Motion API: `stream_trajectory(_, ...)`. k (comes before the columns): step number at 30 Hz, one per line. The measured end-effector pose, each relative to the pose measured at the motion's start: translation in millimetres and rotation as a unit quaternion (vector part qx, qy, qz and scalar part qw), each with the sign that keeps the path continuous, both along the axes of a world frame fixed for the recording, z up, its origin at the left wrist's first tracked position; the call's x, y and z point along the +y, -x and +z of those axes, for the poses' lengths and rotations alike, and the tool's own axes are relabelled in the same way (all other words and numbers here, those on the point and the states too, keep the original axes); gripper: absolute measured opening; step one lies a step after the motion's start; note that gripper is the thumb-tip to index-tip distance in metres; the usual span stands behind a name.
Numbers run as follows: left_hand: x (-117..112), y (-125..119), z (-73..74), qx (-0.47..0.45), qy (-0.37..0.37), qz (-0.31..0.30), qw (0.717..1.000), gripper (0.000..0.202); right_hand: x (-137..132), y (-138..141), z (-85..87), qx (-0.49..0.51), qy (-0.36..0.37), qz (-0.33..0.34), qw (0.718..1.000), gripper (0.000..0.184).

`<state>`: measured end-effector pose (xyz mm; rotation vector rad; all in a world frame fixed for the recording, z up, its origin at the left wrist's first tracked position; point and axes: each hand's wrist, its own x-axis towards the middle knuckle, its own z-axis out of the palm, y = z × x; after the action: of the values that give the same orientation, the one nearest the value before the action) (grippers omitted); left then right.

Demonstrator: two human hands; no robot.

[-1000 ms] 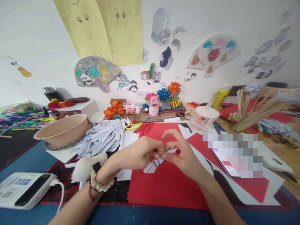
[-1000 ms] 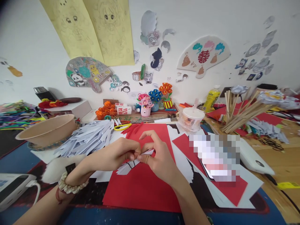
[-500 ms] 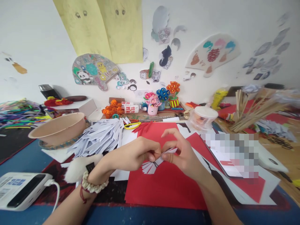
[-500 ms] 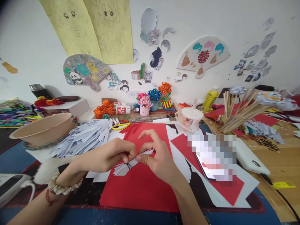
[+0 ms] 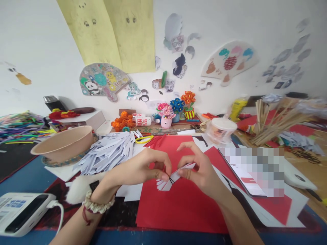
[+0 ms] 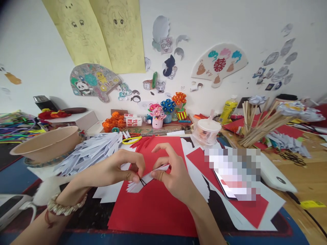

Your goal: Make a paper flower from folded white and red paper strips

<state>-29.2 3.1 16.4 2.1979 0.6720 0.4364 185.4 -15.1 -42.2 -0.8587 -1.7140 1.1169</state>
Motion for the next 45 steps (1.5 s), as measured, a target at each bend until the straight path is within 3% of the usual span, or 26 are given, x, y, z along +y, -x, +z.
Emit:
stream_trajectory(10,-4,-10,-6.4,-0.003,0.006,-0.016,1.000,0.034,2,2,-3.1,0.021,0.004,-0.001,1.000,0.040)
stream_trajectory(18,-6,-3,-1.3,0.008,0.041,-0.021,0.999,0.036,-1,2,1.4,0.016,-0.003,-0.007,1.000,0.038)
stream_trajectory(22,-3,-2,2.2,0.036,0.008,0.008,0.999,0.023,-2,5,1.1,-0.003,-0.006,-0.037,0.999,0.035)
stream_trajectory(25,-5,-5,3.9,0.052,-0.039,0.071,0.995,0.008,0,7,-1.3,-0.006,-0.005,-0.062,0.998,0.033)
stream_trajectory(28,-10,-9,2.3,0.069,-0.123,0.162,0.977,0.014,2,7,-3.6,0.015,-0.002,-0.085,0.996,0.032)
stream_trajectory(30,-12,-11,0.8,0.078,-0.176,0.189,0.963,0.020,3,7,-4.2,0.016,-0.007,-0.102,0.995,0.032)
stream_trajectory(34,-15,-10,0.6,0.063,-0.199,0.169,0.963,0.032,3,10,-4.2,0.012,-0.006,-0.100,0.995,0.028)
stream_trajectory(37,-14,-11,-3.0,0.103,-0.277,0.156,0.943,0.043,5,11,-5.2,0.040,0.039,-0.101,0.993,0.029)
stream_trajectory(41,-9,-15,-14.6,0.116,-0.325,0.139,0.928,0.018,8,10,-6.7,0.073,0.123,-0.039,0.989,0.029)
stream_trajectory(45,-5,-13,-17.5,0.100,-0.306,0.112,0.940,0.013,11,5,-7.6,0.047,0.190,0.042,0.980,0.026)
